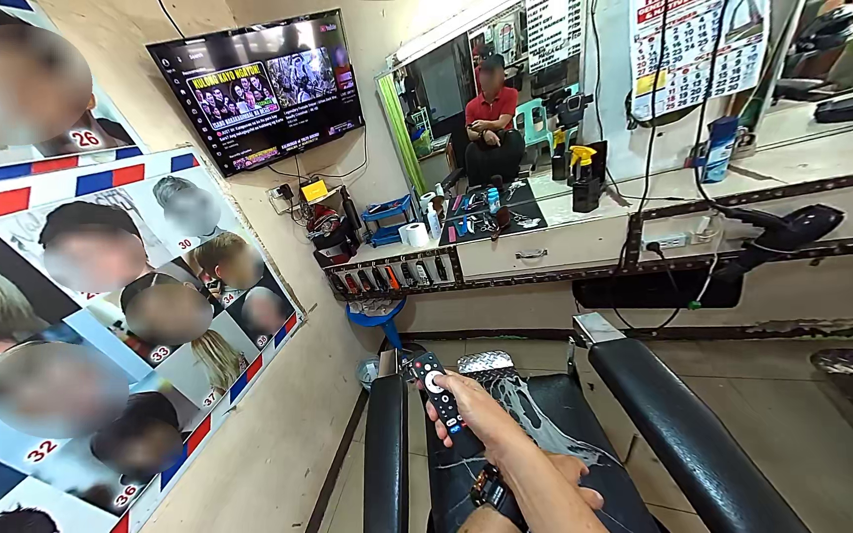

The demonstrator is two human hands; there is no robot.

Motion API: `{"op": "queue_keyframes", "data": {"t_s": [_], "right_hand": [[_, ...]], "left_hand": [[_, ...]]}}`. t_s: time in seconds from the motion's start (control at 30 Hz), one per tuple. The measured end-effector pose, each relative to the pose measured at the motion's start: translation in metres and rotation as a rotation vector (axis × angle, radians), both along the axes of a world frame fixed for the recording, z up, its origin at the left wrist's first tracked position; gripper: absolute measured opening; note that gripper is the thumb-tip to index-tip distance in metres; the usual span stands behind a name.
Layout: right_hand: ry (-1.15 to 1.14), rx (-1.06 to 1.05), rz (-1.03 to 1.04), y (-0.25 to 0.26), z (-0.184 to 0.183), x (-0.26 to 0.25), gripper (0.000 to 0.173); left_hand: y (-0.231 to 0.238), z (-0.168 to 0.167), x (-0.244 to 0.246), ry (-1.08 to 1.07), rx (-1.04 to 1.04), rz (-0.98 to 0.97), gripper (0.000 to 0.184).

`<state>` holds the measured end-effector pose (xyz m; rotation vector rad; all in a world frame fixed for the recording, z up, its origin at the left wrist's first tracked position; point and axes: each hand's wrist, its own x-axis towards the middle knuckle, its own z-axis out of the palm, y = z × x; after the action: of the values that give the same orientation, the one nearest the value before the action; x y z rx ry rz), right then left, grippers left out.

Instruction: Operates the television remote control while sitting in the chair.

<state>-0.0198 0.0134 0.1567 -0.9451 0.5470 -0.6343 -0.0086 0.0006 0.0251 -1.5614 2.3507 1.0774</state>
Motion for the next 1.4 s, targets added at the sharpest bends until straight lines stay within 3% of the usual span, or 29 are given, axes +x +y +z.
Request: {"op": "queue_keyframes", "data": {"t_s": [0.5, 1.4], "right_hand": [[0.037, 0.003, 0.000, 0.003, 0.001, 0.000, 0.041], [0.000, 0.046, -0.071, -0.001, 0.001, -0.001, 0.042]], "left_hand": [[0.009, 0.025, -0.006, -0.002, 0.033, 0.017, 0.052], [0.003, 0.005, -0.003, -0.003, 0.014, 0.018, 0.052]]}}
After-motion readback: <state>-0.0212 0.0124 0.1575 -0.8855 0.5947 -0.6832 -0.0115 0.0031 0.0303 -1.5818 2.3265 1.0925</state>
